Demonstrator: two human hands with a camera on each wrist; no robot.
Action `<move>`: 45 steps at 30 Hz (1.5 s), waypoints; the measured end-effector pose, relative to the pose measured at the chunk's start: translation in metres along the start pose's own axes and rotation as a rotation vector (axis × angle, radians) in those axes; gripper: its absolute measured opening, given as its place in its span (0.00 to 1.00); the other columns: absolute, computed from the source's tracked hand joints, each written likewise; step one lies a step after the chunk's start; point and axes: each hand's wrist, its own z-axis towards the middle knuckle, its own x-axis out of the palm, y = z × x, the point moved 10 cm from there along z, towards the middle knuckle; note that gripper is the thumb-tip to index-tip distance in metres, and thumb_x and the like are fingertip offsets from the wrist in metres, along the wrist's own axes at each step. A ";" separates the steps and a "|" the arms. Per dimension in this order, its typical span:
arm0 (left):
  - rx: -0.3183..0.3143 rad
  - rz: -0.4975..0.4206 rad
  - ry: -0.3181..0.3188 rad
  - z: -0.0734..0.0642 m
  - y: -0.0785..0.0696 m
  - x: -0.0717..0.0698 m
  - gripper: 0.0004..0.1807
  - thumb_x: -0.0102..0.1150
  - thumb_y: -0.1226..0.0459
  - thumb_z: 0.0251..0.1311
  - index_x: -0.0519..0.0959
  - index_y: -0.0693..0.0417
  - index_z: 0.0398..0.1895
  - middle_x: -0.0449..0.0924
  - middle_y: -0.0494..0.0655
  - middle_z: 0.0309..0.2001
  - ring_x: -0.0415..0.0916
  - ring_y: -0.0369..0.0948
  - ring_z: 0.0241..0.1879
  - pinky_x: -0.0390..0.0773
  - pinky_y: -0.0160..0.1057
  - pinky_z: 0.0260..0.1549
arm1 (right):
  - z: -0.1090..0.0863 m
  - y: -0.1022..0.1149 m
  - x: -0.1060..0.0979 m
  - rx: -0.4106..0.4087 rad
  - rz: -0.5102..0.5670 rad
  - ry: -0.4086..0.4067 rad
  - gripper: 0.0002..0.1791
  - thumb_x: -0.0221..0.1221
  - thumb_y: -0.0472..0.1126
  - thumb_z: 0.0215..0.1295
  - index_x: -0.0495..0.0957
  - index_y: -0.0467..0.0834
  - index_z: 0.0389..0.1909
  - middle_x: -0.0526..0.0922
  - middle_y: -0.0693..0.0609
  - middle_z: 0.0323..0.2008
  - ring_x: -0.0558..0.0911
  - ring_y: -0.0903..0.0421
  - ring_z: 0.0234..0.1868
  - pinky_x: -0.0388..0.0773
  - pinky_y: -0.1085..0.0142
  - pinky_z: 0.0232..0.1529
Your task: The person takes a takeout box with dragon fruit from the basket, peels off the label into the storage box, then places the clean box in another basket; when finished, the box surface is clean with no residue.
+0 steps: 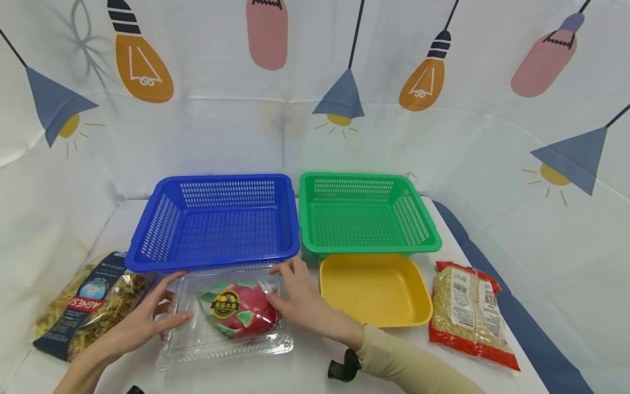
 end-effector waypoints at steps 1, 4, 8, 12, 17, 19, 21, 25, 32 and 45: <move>-0.008 -0.002 0.005 0.000 0.000 0.001 0.48 0.61 0.59 0.67 0.40 0.50 0.80 0.57 0.66 0.59 0.70 0.61 0.53 0.78 0.43 0.22 | 0.000 0.005 0.003 -0.022 0.002 0.021 0.19 0.67 0.38 0.62 0.75 0.41 0.53 0.64 0.50 0.42 0.68 0.58 0.43 0.70 0.71 0.42; -0.032 -0.009 0.018 0.001 0.003 0.002 0.49 0.61 0.58 0.68 0.39 0.49 0.80 0.56 0.67 0.60 0.69 0.62 0.54 0.78 0.43 0.23 | 0.001 0.017 0.018 -0.045 0.013 0.128 0.17 0.65 0.39 0.65 0.77 0.41 0.54 0.66 0.51 0.41 0.69 0.63 0.38 0.71 0.75 0.38; -0.030 -0.009 0.020 0.000 0.004 0.002 0.48 0.60 0.59 0.68 0.39 0.50 0.80 0.57 0.68 0.60 0.69 0.64 0.55 0.79 0.44 0.23 | 0.004 0.031 0.033 -0.068 -0.044 0.252 0.18 0.63 0.41 0.68 0.77 0.40 0.56 0.69 0.53 0.41 0.69 0.66 0.37 0.70 0.78 0.37; -0.001 -0.007 0.005 0.000 0.002 0.001 0.48 0.61 0.60 0.67 0.40 0.50 0.80 0.59 0.67 0.57 0.72 0.61 0.53 0.79 0.44 0.22 | 0.014 0.043 0.040 -0.091 -0.101 0.307 0.19 0.62 0.42 0.69 0.78 0.39 0.57 0.73 0.53 0.40 0.68 0.66 0.38 0.69 0.78 0.37; 0.005 -0.007 -0.001 -0.001 0.001 0.002 0.48 0.61 0.60 0.67 0.40 0.50 0.80 0.61 0.66 0.56 0.72 0.55 0.50 0.79 0.44 0.22 | 0.026 0.052 0.047 -0.091 -0.160 0.343 0.17 0.64 0.42 0.66 0.82 0.41 0.53 0.76 0.59 0.34 0.69 0.68 0.36 0.66 0.79 0.37; -0.004 -0.002 0.003 -0.001 0.003 0.002 0.48 0.61 0.60 0.67 0.40 0.50 0.80 0.60 0.66 0.57 0.72 0.56 0.51 0.78 0.44 0.23 | 0.031 0.055 0.050 -0.085 -0.152 0.353 0.14 0.65 0.41 0.66 0.83 0.41 0.51 0.79 0.60 0.32 0.70 0.69 0.35 0.67 0.80 0.37; -0.014 0.000 0.005 -0.002 0.004 0.002 0.48 0.60 0.59 0.68 0.39 0.49 0.80 0.60 0.67 0.58 0.72 0.57 0.52 0.79 0.44 0.23 | 0.035 0.056 0.052 -0.064 -0.113 0.363 0.13 0.64 0.40 0.66 0.83 0.40 0.48 0.81 0.60 0.31 0.72 0.70 0.33 0.69 0.80 0.38; -0.026 -0.003 0.015 -0.002 0.004 0.002 0.48 0.60 0.59 0.68 0.38 0.49 0.80 0.57 0.68 0.61 0.70 0.64 0.55 0.78 0.46 0.26 | 0.041 0.052 0.054 -0.008 -0.045 0.359 0.09 0.64 0.38 0.66 0.84 0.39 0.45 0.82 0.59 0.28 0.73 0.71 0.28 0.71 0.79 0.35; -0.023 0.011 0.011 0.000 0.003 0.003 0.49 0.61 0.59 0.67 0.38 0.50 0.80 0.56 0.68 0.62 0.70 0.64 0.55 0.76 0.46 0.29 | 0.045 0.049 0.052 0.009 -0.065 0.304 0.05 0.65 0.39 0.66 0.86 0.41 0.39 0.84 0.59 0.27 0.73 0.71 0.24 0.70 0.79 0.29; -0.036 0.003 0.009 -0.001 0.005 0.002 0.48 0.60 0.59 0.68 0.39 0.48 0.81 0.60 0.65 0.57 0.71 0.59 0.53 0.76 0.45 0.26 | 0.041 0.045 0.048 -0.007 0.023 0.261 0.06 0.62 0.40 0.69 0.85 0.43 0.38 0.83 0.59 0.28 0.72 0.71 0.26 0.69 0.78 0.29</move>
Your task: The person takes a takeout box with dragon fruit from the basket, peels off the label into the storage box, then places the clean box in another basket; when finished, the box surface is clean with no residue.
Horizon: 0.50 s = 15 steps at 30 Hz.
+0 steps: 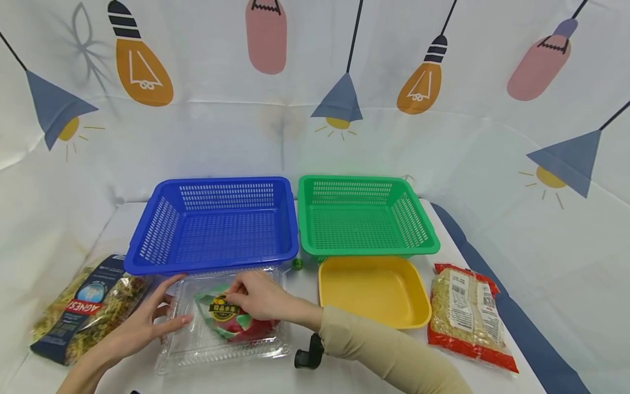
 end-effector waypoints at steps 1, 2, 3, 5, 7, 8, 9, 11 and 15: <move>0.000 -0.001 0.001 0.000 0.000 0.000 0.48 0.60 0.59 0.68 0.39 0.47 0.81 0.60 0.65 0.56 0.72 0.58 0.52 0.77 0.45 0.26 | 0.000 0.000 0.000 0.001 0.010 -0.001 0.06 0.62 0.41 0.69 0.85 0.43 0.38 0.82 0.59 0.28 0.72 0.71 0.26 0.69 0.78 0.29; -0.001 -0.004 0.003 0.000 0.001 0.000 0.48 0.60 0.59 0.68 0.38 0.47 0.81 0.60 0.65 0.56 0.71 0.59 0.53 0.77 0.45 0.26 | -0.001 -0.001 0.000 0.002 0.020 -0.003 0.06 0.62 0.41 0.69 0.85 0.43 0.37 0.82 0.59 0.28 0.72 0.71 0.26 0.69 0.78 0.30; -0.006 -0.007 0.005 0.000 0.002 0.000 0.48 0.59 0.59 0.68 0.38 0.47 0.81 0.60 0.65 0.56 0.71 0.58 0.53 0.77 0.46 0.25 | -0.001 -0.001 0.000 0.003 0.029 -0.003 0.06 0.62 0.41 0.69 0.85 0.43 0.37 0.81 0.60 0.27 0.71 0.71 0.26 0.69 0.78 0.30; -0.014 -0.010 0.010 0.000 0.003 0.000 0.48 0.59 0.59 0.69 0.37 0.46 0.81 0.60 0.65 0.56 0.71 0.60 0.54 0.77 0.46 0.26 | -0.001 -0.002 0.000 0.000 0.044 -0.006 0.06 0.63 0.42 0.68 0.84 0.43 0.37 0.81 0.60 0.27 0.71 0.71 0.27 0.69 0.78 0.30; -0.023 -0.011 0.014 0.000 0.004 0.000 0.48 0.59 0.58 0.69 0.37 0.46 0.81 0.60 0.66 0.57 0.71 0.61 0.55 0.76 0.46 0.27 | -0.002 -0.002 0.000 0.000 0.067 -0.009 0.06 0.63 0.42 0.68 0.84 0.44 0.36 0.80 0.61 0.28 0.71 0.72 0.27 0.69 0.78 0.31; -0.027 -0.010 0.015 0.001 0.005 0.000 0.49 0.59 0.58 0.69 0.37 0.46 0.81 0.60 0.66 0.58 0.70 0.62 0.55 0.76 0.47 0.28 | -0.002 -0.003 0.000 0.002 0.081 -0.012 0.06 0.63 0.42 0.68 0.84 0.44 0.36 0.80 0.61 0.28 0.71 0.72 0.27 0.70 0.78 0.31; -0.030 -0.009 0.017 0.001 0.005 0.000 0.49 0.59 0.58 0.69 0.36 0.46 0.81 0.59 0.67 0.59 0.70 0.62 0.56 0.76 0.47 0.29 | -0.002 -0.004 0.000 0.006 0.103 -0.012 0.06 0.63 0.42 0.68 0.83 0.43 0.36 0.80 0.61 0.28 0.72 0.72 0.27 0.70 0.78 0.31; -0.035 -0.003 0.020 0.001 0.005 0.000 0.49 0.59 0.58 0.69 0.36 0.47 0.81 0.59 0.67 0.60 0.70 0.63 0.56 0.75 0.47 0.31 | -0.003 -0.005 0.000 0.008 0.145 -0.018 0.06 0.63 0.41 0.69 0.83 0.43 0.36 0.80 0.60 0.28 0.72 0.72 0.27 0.71 0.78 0.31; -0.044 0.007 0.027 0.002 0.005 0.001 0.49 0.59 0.57 0.69 0.36 0.48 0.81 0.58 0.68 0.61 0.69 0.65 0.57 0.76 0.47 0.34 | -0.006 -0.005 -0.001 -0.005 0.210 -0.022 0.06 0.62 0.41 0.69 0.82 0.42 0.37 0.81 0.59 0.28 0.73 0.72 0.27 0.72 0.78 0.32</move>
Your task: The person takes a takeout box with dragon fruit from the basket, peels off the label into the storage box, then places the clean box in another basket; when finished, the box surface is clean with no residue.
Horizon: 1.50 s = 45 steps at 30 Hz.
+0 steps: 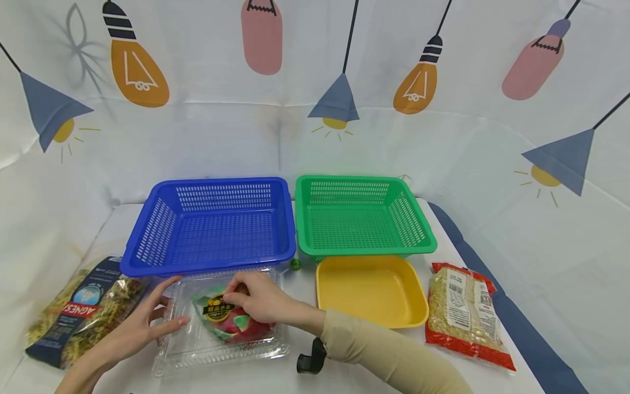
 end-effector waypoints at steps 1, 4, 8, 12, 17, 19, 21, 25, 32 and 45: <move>-0.001 0.004 0.000 0.000 0.000 0.000 0.50 0.59 0.57 0.69 0.35 0.48 0.81 0.58 0.68 0.62 0.69 0.65 0.57 0.76 0.47 0.35 | 0.000 0.000 0.000 -0.008 0.006 0.001 0.06 0.62 0.41 0.70 0.82 0.42 0.38 0.81 0.59 0.29 0.73 0.72 0.27 0.72 0.78 0.32; -0.006 0.013 -0.002 0.000 0.000 0.000 0.50 0.59 0.57 0.68 0.36 0.48 0.81 0.58 0.67 0.62 0.70 0.63 0.56 0.75 0.47 0.35 | -0.002 -0.001 -0.001 -0.015 0.047 0.005 0.05 0.62 0.40 0.70 0.81 0.42 0.39 0.82 0.58 0.30 0.75 0.72 0.28 0.74 0.78 0.34; -0.010 0.014 -0.009 0.000 0.000 0.000 0.50 0.60 0.56 0.68 0.36 0.48 0.81 0.59 0.67 0.60 0.71 0.59 0.54 0.75 0.46 0.33 | -0.006 -0.002 -0.005 -0.045 0.068 0.017 0.05 0.62 0.38 0.69 0.78 0.42 0.42 0.82 0.56 0.32 0.75 0.71 0.29 0.75 0.77 0.35; 0.001 0.007 -0.013 0.000 -0.003 0.001 0.50 0.60 0.57 0.67 0.37 0.49 0.81 0.61 0.67 0.58 0.72 0.57 0.52 0.75 0.46 0.29 | -0.011 0.001 -0.008 -0.129 0.042 0.062 0.04 0.61 0.37 0.70 0.75 0.43 0.42 0.81 0.56 0.34 0.74 0.71 0.32 0.75 0.77 0.37; 0.021 0.022 -0.005 0.000 -0.005 0.000 0.49 0.60 0.57 0.68 0.37 0.50 0.81 0.60 0.68 0.59 0.71 0.59 0.53 0.76 0.47 0.31 | -0.016 -0.004 -0.013 -0.154 0.041 0.114 0.04 0.61 0.35 0.69 0.80 0.43 0.43 0.82 0.56 0.36 0.74 0.70 0.34 0.77 0.76 0.41; 0.021 0.032 0.000 0.000 -0.005 -0.001 0.49 0.60 0.57 0.68 0.37 0.50 0.81 0.59 0.68 0.60 0.71 0.62 0.55 0.77 0.47 0.34 | -0.018 -0.007 -0.016 -0.132 0.053 0.126 0.06 0.62 0.35 0.67 0.82 0.43 0.43 0.83 0.56 0.37 0.76 0.70 0.34 0.78 0.76 0.41; 0.019 0.033 0.008 0.000 -0.005 -0.001 0.49 0.59 0.57 0.68 0.36 0.50 0.81 0.58 0.68 0.61 0.70 0.63 0.56 0.77 0.48 0.37 | -0.019 -0.011 -0.021 -0.109 0.067 0.134 0.07 0.63 0.34 0.66 0.83 0.43 0.44 0.83 0.56 0.39 0.77 0.70 0.33 0.78 0.75 0.41; 0.014 0.028 0.015 0.000 -0.005 -0.002 0.49 0.60 0.57 0.68 0.36 0.50 0.81 0.58 0.68 0.60 0.70 0.63 0.56 0.76 0.47 0.36 | -0.022 -0.016 -0.032 -0.088 0.122 0.142 0.09 0.65 0.34 0.63 0.84 0.41 0.44 0.84 0.51 0.39 0.77 0.68 0.31 0.78 0.75 0.38; -0.008 0.042 0.017 0.000 -0.003 -0.003 0.51 0.60 0.56 0.68 0.35 0.50 0.81 0.58 0.69 0.62 0.68 0.66 0.57 0.78 0.48 0.38 | -0.028 -0.024 -0.043 -0.072 0.179 0.183 0.13 0.67 0.33 0.61 0.84 0.42 0.46 0.84 0.50 0.36 0.79 0.64 0.31 0.79 0.73 0.37; -0.011 -0.004 0.016 -0.001 -0.002 -0.002 0.51 0.60 0.57 0.67 0.35 0.49 0.81 0.58 0.69 0.59 0.69 0.63 0.55 0.76 0.47 0.31 | -0.043 -0.054 -0.075 -0.012 0.159 0.166 0.14 0.68 0.36 0.61 0.85 0.45 0.48 0.86 0.54 0.38 0.83 0.58 0.33 0.80 0.69 0.36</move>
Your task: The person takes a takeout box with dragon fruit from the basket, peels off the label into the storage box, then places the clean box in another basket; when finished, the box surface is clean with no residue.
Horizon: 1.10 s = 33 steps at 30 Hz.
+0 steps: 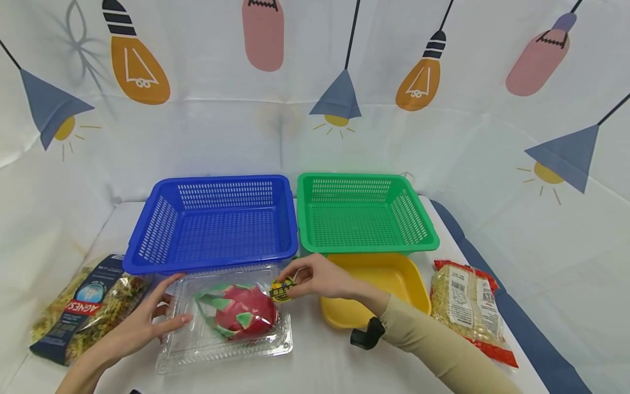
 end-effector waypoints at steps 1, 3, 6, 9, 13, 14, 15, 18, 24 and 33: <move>-0.001 0.002 -0.001 0.000 0.000 0.000 0.51 0.61 0.57 0.67 0.35 0.49 0.81 0.59 0.69 0.59 0.70 0.62 0.55 0.76 0.47 0.30 | -0.002 -0.002 -0.004 0.009 -0.012 -0.001 0.13 0.68 0.37 0.61 0.85 0.46 0.48 0.86 0.53 0.37 0.83 0.56 0.33 0.78 0.70 0.35; -0.003 0.008 -0.002 0.000 0.001 0.000 0.51 0.61 0.57 0.67 0.35 0.49 0.81 0.58 0.69 0.60 0.70 0.62 0.55 0.76 0.46 0.31 | -0.006 -0.006 -0.012 0.024 -0.030 -0.007 0.13 0.68 0.37 0.61 0.85 0.45 0.47 0.87 0.52 0.36 0.83 0.51 0.33 0.76 0.70 0.34; -0.009 0.017 -0.003 0.000 0.001 -0.001 0.52 0.61 0.56 0.67 0.35 0.49 0.81 0.58 0.70 0.61 0.69 0.64 0.55 0.76 0.46 0.32 | -0.012 -0.012 -0.024 0.042 -0.049 -0.020 0.13 0.68 0.37 0.61 0.86 0.45 0.47 0.87 0.51 0.34 0.83 0.49 0.34 0.75 0.70 0.34; -0.019 0.023 -0.005 0.000 0.002 -0.002 0.52 0.61 0.56 0.67 0.35 0.49 0.81 0.57 0.70 0.61 0.69 0.64 0.55 0.76 0.45 0.32 | -0.016 -0.017 -0.036 0.051 -0.067 -0.032 0.13 0.68 0.37 0.61 0.86 0.45 0.47 0.87 0.51 0.35 0.83 0.51 0.33 0.76 0.69 0.36; -0.028 0.019 -0.006 0.000 0.003 -0.001 0.51 0.61 0.56 0.67 0.35 0.49 0.81 0.58 0.69 0.60 0.70 0.61 0.54 0.77 0.45 0.31 | -0.023 -0.024 -0.048 0.070 -0.117 -0.034 0.12 0.68 0.37 0.61 0.86 0.46 0.47 0.87 0.53 0.37 0.83 0.53 0.33 0.76 0.68 0.36; -0.029 0.018 -0.006 0.000 0.003 -0.001 0.51 0.61 0.56 0.67 0.36 0.49 0.81 0.59 0.68 0.59 0.70 0.60 0.54 0.76 0.45 0.31 | -0.025 -0.026 -0.051 0.074 -0.134 -0.034 0.12 0.67 0.37 0.61 0.86 0.46 0.47 0.87 0.53 0.36 0.82 0.53 0.32 0.76 0.68 0.35; -0.029 0.013 -0.006 0.000 0.003 0.000 0.51 0.61 0.56 0.67 0.36 0.49 0.81 0.59 0.68 0.59 0.70 0.59 0.54 0.76 0.45 0.30 | -0.027 -0.028 -0.053 0.078 -0.149 -0.033 0.12 0.67 0.37 0.61 0.86 0.46 0.47 0.87 0.54 0.36 0.82 0.53 0.32 0.76 0.68 0.35; -0.022 0.006 -0.005 0.000 0.002 0.000 0.51 0.61 0.56 0.67 0.36 0.48 0.81 0.59 0.68 0.59 0.70 0.59 0.53 0.77 0.46 0.30 | -0.033 -0.035 -0.060 0.086 -0.189 -0.030 0.12 0.66 0.35 0.62 0.85 0.45 0.47 0.87 0.54 0.37 0.82 0.54 0.32 0.78 0.68 0.35; -0.019 0.004 -0.003 -0.001 0.001 0.000 0.51 0.61 0.56 0.67 0.35 0.48 0.81 0.58 0.69 0.60 0.69 0.62 0.55 0.77 0.46 0.30 | -0.043 -0.040 -0.067 0.072 -0.267 0.004 0.11 0.65 0.34 0.64 0.85 0.43 0.46 0.86 0.53 0.41 0.83 0.57 0.31 0.80 0.68 0.36; -0.005 0.018 -0.010 0.000 0.001 0.000 0.51 0.60 0.56 0.68 0.35 0.48 0.81 0.57 0.68 0.60 0.70 0.61 0.54 0.77 0.46 0.29 | -0.050 -0.058 -0.056 0.099 -0.448 0.158 0.08 0.60 0.29 0.65 0.83 0.42 0.42 0.82 0.54 0.29 0.76 0.64 0.25 0.76 0.71 0.31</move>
